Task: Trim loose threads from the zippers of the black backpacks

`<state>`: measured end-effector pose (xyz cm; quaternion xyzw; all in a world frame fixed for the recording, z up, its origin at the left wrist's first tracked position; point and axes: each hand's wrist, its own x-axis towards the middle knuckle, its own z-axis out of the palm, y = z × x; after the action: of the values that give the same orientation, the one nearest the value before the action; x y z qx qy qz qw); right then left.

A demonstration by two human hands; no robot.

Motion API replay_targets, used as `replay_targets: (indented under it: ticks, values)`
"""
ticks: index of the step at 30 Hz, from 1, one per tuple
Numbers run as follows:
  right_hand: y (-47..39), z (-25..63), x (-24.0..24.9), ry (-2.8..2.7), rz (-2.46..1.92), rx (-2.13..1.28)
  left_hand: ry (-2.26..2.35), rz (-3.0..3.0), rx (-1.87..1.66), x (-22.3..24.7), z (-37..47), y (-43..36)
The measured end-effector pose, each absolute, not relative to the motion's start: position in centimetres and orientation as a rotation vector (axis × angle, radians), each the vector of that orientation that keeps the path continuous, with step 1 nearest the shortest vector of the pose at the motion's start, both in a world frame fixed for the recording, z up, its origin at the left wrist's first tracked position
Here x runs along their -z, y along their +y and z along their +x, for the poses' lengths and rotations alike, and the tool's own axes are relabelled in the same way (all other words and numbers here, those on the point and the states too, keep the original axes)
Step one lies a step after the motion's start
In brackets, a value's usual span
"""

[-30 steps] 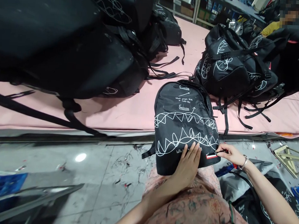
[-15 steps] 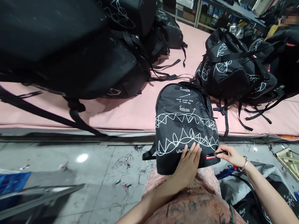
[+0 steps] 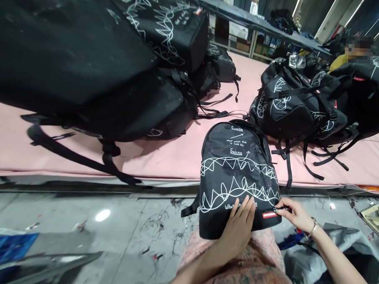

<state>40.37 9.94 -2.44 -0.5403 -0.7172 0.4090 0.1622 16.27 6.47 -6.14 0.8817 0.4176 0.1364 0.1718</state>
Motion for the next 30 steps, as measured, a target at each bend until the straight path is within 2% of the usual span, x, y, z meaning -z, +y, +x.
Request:
replay_targets:
  ticks: [7,11,15,20,22,25,30]
  values:
    - [10.3,40.9,6.0,-1.399,-1.488,-1.155,1.242,2.566,-0.447,7.9,16.7,6.3]
    - [9.3,40.8,8.1,-1.239,-1.467,-1.043,1.22,2.397,-0.695,8.6,15.7,7.3]
    - [7.8,41.4,9.4,-1.091,-1.453,-0.976,1.228,1.938,-1.093,6.2,10.7,8.7]
    - [7.5,42.6,9.1,-0.865,-1.401,-0.887,1.49,0.961,-1.46,4.6,6.4,7.7]
    - [8.0,42.8,8.3,-0.801,-1.406,-0.847,1.422,0.85,-1.327,5.8,7.4,6.2]
    - [9.0,42.8,6.8,-0.784,-1.428,-0.796,1.251,1.033,-0.831,8.9,10.2,3.6]
    - [9.5,42.6,5.4,-0.894,-1.551,-0.552,1.085,1.164,-0.506,10.1,10.5,1.4]
